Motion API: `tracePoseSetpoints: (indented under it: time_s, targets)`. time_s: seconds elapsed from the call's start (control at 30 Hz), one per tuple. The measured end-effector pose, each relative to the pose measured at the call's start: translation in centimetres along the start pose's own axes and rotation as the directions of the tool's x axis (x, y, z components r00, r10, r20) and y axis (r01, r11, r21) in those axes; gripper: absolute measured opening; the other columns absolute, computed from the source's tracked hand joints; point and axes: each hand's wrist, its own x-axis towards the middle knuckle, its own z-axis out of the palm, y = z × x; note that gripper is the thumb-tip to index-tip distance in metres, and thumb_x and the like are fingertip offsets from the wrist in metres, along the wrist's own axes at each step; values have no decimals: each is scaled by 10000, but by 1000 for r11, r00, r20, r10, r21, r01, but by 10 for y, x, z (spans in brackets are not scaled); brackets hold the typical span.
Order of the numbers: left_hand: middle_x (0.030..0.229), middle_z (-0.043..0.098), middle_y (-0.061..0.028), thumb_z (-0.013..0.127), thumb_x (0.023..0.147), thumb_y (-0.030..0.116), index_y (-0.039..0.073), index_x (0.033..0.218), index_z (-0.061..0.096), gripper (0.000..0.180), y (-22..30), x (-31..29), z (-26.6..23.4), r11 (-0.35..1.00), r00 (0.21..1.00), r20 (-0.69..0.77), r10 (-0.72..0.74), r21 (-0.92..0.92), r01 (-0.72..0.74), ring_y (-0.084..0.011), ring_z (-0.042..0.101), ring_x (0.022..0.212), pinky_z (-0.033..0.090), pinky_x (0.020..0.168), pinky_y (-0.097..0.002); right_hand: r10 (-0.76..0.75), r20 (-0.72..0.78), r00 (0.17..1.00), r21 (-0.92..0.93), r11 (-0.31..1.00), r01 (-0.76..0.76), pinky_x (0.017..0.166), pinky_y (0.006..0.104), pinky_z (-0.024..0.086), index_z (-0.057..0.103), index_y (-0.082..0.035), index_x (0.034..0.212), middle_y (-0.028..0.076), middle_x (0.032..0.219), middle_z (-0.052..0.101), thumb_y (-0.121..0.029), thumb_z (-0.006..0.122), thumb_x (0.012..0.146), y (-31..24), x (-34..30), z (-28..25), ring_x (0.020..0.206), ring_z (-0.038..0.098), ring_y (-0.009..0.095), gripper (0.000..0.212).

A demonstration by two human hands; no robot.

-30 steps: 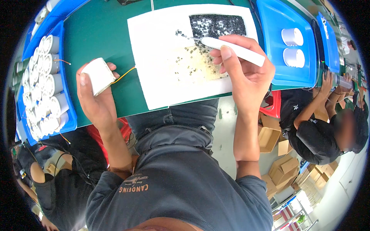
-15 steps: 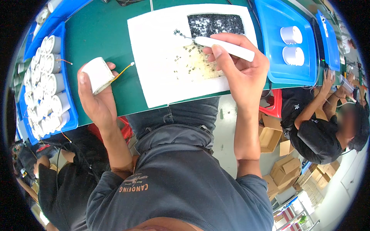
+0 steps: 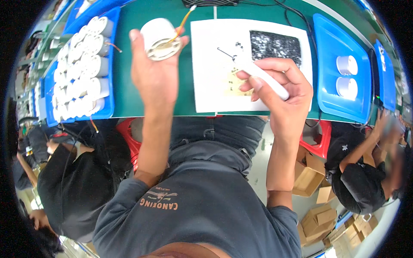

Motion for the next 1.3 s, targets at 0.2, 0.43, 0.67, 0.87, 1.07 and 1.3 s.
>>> tracePoseSetpoints:
  time_s: [0.2, 0.43, 0.67, 0.87, 1.07, 1.3]
  targets:
    - [1034, 582, -140, 430, 1070, 428, 15, 1105, 461, 415, -16, -5, 31, 997, 999, 19, 28, -72, -27, -288, 660, 1000, 574, 881, -460, -120, 33, 992, -29, 992, 121, 643, 216, 531, 608, 24, 1294, 87, 914, 692, 22, 591, 953, 8, -9, 44, 776, 672, 113, 341]
    - [1018, 575, -141, 403, 1076, 435, 31, 1107, 419, 405, -18, -15, 46, 997, 997, 2, 76, -12, -76, -258, 668, 968, 590, 855, -421, -173, 18, 985, -81, 981, 174, 682, 249, 539, 621, 44, 1283, 107, 928, 691, 23, 570, 975, 16, -8, 56, 759, 654, 125, 313]
    - [1011, 615, -165, 410, 1073, 415, -8, 1093, 509, 435, -21, -23, 47, 995, 996, -36, 84, 55, -82, -296, 671, 955, 581, 861, -444, -210, 17, 978, -122, 970, 211, 676, 234, 521, 629, 39, 1273, 97, 917, 695, 24, 570, 972, 21, -10, 53, 747, 640, 108, 306]
    - [934, 520, -64, 386, 1099, 357, 47, 1051, 425, 316, -26, -22, 46, 889, 971, 29, 239, 395, -231, -105, 509, 851, 462, 780, -277, -380, -42, 924, -367, 866, 339, 718, 241, 513, 666, 37, 1191, 82, 958, 707, 12, 610, 936, 20, -4, 62, 802, 633, 100, 263]
    - [947, 595, -89, 391, 1095, 349, 72, 1047, 440, 285, -19, -11, 44, 922, 975, 87, 204, 318, -221, -149, 628, 855, 528, 762, -286, -389, -100, 916, -254, 900, 354, 736, 289, 531, 671, 46, 1120, 152, 920, 720, -4, 627, 912, 20, 7, 76, 815, 697, 179, 218]
    - [890, 593, -57, 423, 1076, 405, 67, 1034, 500, 350, -17, 64, 24, 826, 928, 120, 351, 427, -368, -124, 587, 741, 464, 581, -269, -70, -23, 997, 4, 998, 70, 580, 194, 412, 620, 4, 1234, 28, 862, 660, -132, 546, 1024, 19, 16, 46, 657, 512, 35, 261]
